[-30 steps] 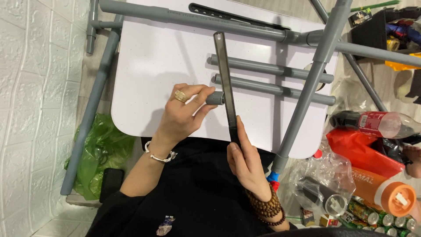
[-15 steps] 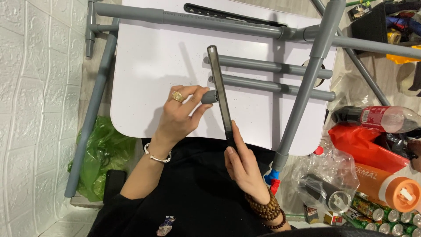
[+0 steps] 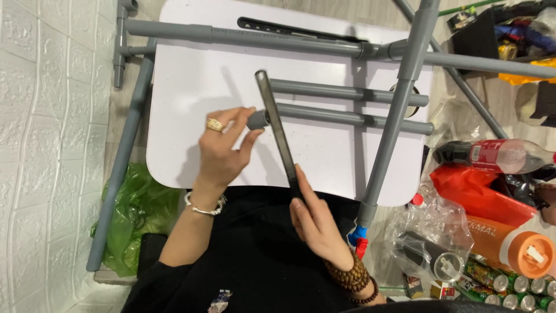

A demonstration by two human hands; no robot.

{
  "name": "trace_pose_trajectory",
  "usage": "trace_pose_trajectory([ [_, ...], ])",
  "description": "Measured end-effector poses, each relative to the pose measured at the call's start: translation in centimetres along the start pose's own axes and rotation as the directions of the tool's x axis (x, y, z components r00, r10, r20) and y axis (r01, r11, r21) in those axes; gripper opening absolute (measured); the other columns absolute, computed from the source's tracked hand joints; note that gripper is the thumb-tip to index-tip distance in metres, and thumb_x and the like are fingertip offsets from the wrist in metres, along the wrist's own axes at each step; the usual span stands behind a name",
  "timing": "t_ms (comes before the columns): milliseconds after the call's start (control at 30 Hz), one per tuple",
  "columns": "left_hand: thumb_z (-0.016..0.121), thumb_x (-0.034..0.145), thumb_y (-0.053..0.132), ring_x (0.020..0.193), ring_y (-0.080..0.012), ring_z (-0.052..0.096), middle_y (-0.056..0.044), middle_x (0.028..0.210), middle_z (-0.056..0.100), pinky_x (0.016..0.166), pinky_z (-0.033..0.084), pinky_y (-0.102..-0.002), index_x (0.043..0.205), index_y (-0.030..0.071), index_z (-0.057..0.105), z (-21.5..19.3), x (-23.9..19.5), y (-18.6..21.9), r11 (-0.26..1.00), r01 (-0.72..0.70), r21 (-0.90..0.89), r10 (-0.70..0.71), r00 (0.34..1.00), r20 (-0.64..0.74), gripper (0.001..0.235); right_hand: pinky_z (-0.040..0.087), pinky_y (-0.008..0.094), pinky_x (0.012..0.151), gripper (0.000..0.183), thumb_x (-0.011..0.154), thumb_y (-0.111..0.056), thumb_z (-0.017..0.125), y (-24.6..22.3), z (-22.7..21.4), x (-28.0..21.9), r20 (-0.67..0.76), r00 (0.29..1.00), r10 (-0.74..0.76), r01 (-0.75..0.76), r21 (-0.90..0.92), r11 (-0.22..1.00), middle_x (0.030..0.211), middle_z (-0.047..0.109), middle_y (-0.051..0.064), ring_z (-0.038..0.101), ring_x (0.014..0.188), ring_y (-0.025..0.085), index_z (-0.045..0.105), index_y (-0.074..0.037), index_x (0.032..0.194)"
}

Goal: The person uses a metal file to smooth the edges of a small grey pipe cap while holding it on a white table. They then pick up a larger grey pipe assembly with blue and red fittings and place it on the table, followed by filing another cap.

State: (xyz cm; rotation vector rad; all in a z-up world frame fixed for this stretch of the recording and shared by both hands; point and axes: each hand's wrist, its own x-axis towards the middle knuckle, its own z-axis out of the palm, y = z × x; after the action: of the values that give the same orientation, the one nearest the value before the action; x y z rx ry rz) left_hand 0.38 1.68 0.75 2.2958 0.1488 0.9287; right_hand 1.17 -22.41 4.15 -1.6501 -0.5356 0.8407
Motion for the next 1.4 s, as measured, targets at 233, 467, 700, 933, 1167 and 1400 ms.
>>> trace_pose_trajectory([
  [233,0.083,0.093,0.011,0.096,-0.0243,0.06,-0.009,0.115,0.071,0.083,0.055,-0.032,0.122,0.0,0.074,-1.1,1.2,1.5,0.999,-0.019,-0.035,0.019,1.0,-0.003,0.033,0.028,0.022,0.036,0.067,0.107,-0.009,0.041,-1.7,-0.7,-0.2,0.001,1.0,0.026,-0.026,0.091,0.995,0.056,0.045,-0.003,0.032,0.043,0.007,0.018,-0.011,0.17],
  [467,0.084,0.09,0.009,0.092,-0.0231,0.061,-0.011,0.113,0.072,0.085,0.053,-0.033,0.12,-0.001,0.075,-1.5,1.6,2.2,0.997,-0.062,-0.053,0.062,0.998,-0.002,0.033,0.027,0.024,0.039,0.069,0.102,-0.002,0.041,-2.8,-1.0,-0.8,-0.019,1.0,-0.013,0.013,0.036,0.999,0.054,0.047,-0.002,0.033,0.045,0.008,0.021,-0.005,0.168],
  [700,0.086,0.089,0.014,0.088,-0.0183,0.067,-0.009,0.111,0.077,0.089,0.049,-0.034,0.116,0.001,0.077,-1.7,1.8,2.7,0.993,-0.107,-0.046,0.103,0.991,-0.084,0.031,0.03,0.026,0.041,0.07,0.1,0.002,0.042,-3.7,-0.8,-1.3,-0.049,0.997,-0.054,0.052,-0.035,0.998,0.05,0.048,-0.001,0.036,0.045,0.01,0.023,-0.003,0.167],
  [933,0.089,0.088,0.012,0.1,-0.0197,0.076,-0.005,0.107,0.076,0.091,0.051,-0.034,0.112,0.005,0.075,-2.3,1.5,4.0,0.985,-0.159,-0.062,0.148,0.977,-0.153,0.029,0.031,0.024,0.039,0.067,0.097,0.006,0.045,-1.4,-1.0,-2.7,-0.059,0.98,-0.192,0.186,-0.095,0.978,0.047,0.05,0.0,0.04,0.04,0.01,0.028,0.006,0.162],
  [1167,0.089,0.089,0.02,0.102,-0.0142,0.074,-0.003,0.114,0.078,0.087,0.053,-0.03,0.122,0.015,0.075,-2.9,0.7,4.8,0.963,-0.231,-0.141,0.199,0.957,-0.21,0.036,0.039,0.024,0.047,0.066,0.098,0.006,0.048,3.3,-1.6,-3.4,-0.059,0.934,-0.351,0.338,-0.161,0.927,0.058,0.057,0.001,0.045,0.049,0.011,0.033,0.0,0.161],
  [1400,0.091,0.088,0.016,0.109,-0.0185,0.078,-0.003,0.117,0.078,0.09,0.052,-0.031,0.12,0.013,0.077,-3.6,1.0,5.0,0.958,-0.249,-0.143,0.227,0.961,-0.157,0.035,0.041,0.024,0.048,0.067,0.095,0.008,0.05,3.2,-2.2,-3.4,-0.072,0.932,-0.355,0.332,-0.226,0.916,0.058,0.058,0.002,0.047,0.049,0.012,0.036,0.0,0.16],
])
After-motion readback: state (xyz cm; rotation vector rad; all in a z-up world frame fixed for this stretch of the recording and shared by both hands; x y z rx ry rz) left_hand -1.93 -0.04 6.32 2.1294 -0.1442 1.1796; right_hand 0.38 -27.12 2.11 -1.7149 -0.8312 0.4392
